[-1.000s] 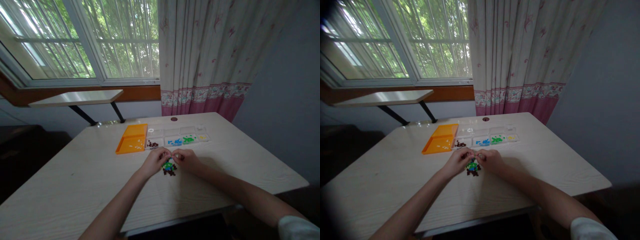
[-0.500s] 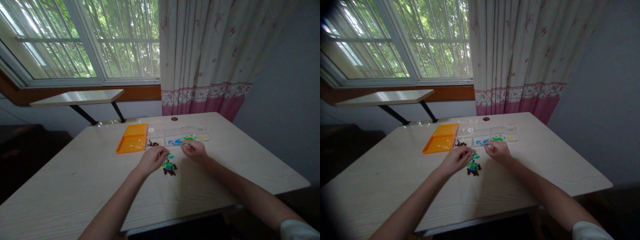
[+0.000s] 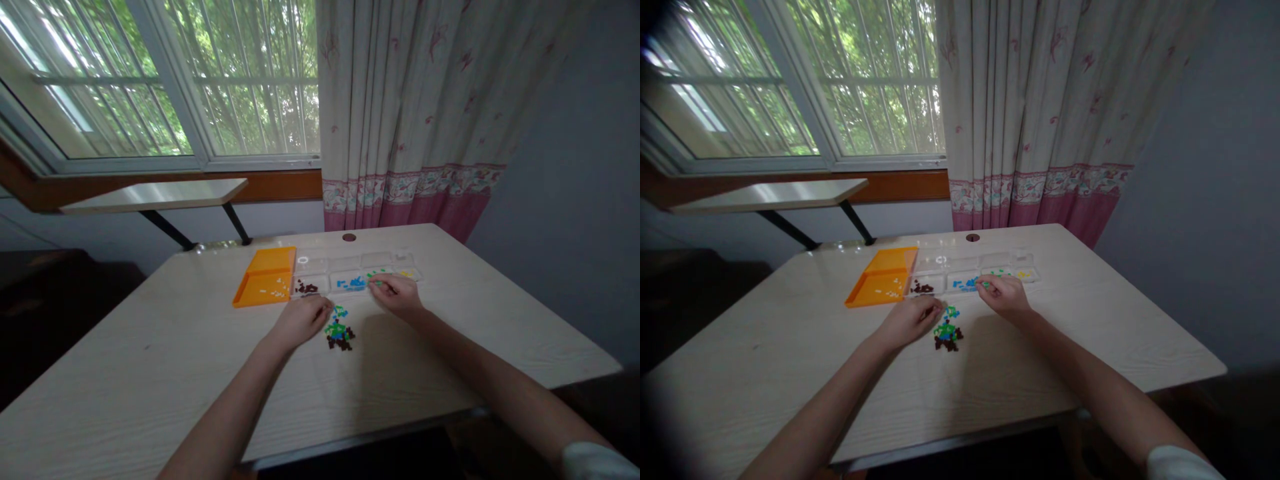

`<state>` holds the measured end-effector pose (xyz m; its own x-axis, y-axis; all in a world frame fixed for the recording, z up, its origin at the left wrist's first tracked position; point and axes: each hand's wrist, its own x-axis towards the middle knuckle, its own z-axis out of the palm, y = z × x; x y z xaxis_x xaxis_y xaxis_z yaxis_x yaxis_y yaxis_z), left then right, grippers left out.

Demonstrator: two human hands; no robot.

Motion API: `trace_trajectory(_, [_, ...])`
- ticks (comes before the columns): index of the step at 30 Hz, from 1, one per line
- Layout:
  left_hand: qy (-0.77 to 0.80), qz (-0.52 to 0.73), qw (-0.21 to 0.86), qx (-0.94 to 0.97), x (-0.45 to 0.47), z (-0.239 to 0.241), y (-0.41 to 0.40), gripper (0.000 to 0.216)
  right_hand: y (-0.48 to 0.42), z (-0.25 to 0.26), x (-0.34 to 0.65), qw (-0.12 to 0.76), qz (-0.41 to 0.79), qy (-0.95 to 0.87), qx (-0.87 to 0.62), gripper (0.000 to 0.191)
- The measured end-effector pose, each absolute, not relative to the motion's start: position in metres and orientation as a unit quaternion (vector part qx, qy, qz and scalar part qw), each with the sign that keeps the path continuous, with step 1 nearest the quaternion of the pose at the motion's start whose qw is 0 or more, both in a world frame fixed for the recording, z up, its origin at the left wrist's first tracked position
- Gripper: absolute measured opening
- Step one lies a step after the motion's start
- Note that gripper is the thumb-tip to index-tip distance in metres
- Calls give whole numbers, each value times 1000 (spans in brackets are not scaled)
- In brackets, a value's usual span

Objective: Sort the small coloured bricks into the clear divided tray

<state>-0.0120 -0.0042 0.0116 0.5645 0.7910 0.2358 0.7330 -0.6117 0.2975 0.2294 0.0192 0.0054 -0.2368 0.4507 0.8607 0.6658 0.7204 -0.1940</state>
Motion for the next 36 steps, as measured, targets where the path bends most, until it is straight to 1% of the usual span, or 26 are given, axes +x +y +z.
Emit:
trace_trajectory(4, [425, 186, 71, 883, -13, 10, -3, 23, 26, 8, 239, 470, -94, -775, -411, 18])
trace_trajectory(9, [411, 181, 69, 891, -13, 7, -3, 24, 39, 9, 258, 348, -35, -769, -536, 18])
trace_trajectory(14, [391, 160, 86, 902, -13, 4, -4, 22, 49, 5, 268, 283, -22, -737, -613, 17])
trace_trajectory(20, [398, 158, 88, 899, -13, 4, -5, 26, 43, 6, 260, 272, -9, -745, -610, 22])
trace_trajectory(26, [391, 141, 79, 906, -12, 5, -5, 19, 32, 7, 244, 281, 12, -763, -582, 22])
trace_trajectory(36, [426, 135, 77, 891, -11, 6, -4, 16, 14, 0, 215, 246, 65, -831, -495, 20])
